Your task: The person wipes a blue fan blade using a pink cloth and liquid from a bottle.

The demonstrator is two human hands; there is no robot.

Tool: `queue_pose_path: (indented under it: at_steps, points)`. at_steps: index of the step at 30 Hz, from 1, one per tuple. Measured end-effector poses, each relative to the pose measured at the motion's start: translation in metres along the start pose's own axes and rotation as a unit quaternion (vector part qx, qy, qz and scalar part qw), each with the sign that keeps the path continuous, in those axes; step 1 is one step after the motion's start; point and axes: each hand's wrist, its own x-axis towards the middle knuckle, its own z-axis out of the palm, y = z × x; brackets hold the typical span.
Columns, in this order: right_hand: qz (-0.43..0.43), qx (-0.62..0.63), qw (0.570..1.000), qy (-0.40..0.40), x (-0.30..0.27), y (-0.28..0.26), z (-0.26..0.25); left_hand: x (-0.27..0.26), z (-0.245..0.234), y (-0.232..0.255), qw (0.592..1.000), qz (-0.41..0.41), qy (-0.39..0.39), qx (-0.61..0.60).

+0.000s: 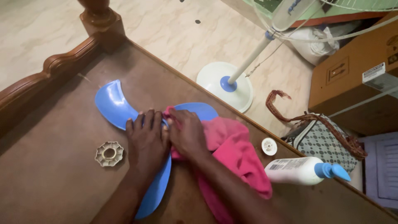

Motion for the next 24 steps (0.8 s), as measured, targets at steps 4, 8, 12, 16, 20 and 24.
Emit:
queue_pose_path:
  at_steps: [4, 8, 12, 16, 20, 24]
  points:
    - [-0.203, -0.060, 0.971, -0.108, -0.031, 0.016, -0.049, 0.000, -0.002, -0.001, 1.000, 0.001, 0.003, -0.013]
    - [-0.090, -0.138, 0.981, -0.106, -0.006, 0.048, -0.060, -0.003, -0.001, -0.005, 1.000, 0.004, -0.010, -0.011]
    - [0.164, -0.186, 0.968, -0.047, 0.015, 0.038, -0.048, -0.001, 0.003, -0.002, 1.000, -0.009, -0.006, -0.012]
    - [0.164, -0.056, 0.984, 0.051, 0.011, 0.004, 0.008, -0.001, 0.002, -0.004, 1.000, 0.000, 0.004, -0.009]
    - [-0.046, -0.046, 0.998, -0.022, 0.010, 0.028, -0.016, 0.000, -0.001, -0.004, 0.999, -0.006, -0.002, -0.041]
    - [0.177, -0.159, 0.971, -0.022, 0.026, 0.066, -0.074, -0.002, 0.000, -0.006, 0.998, -0.012, 0.010, -0.056]
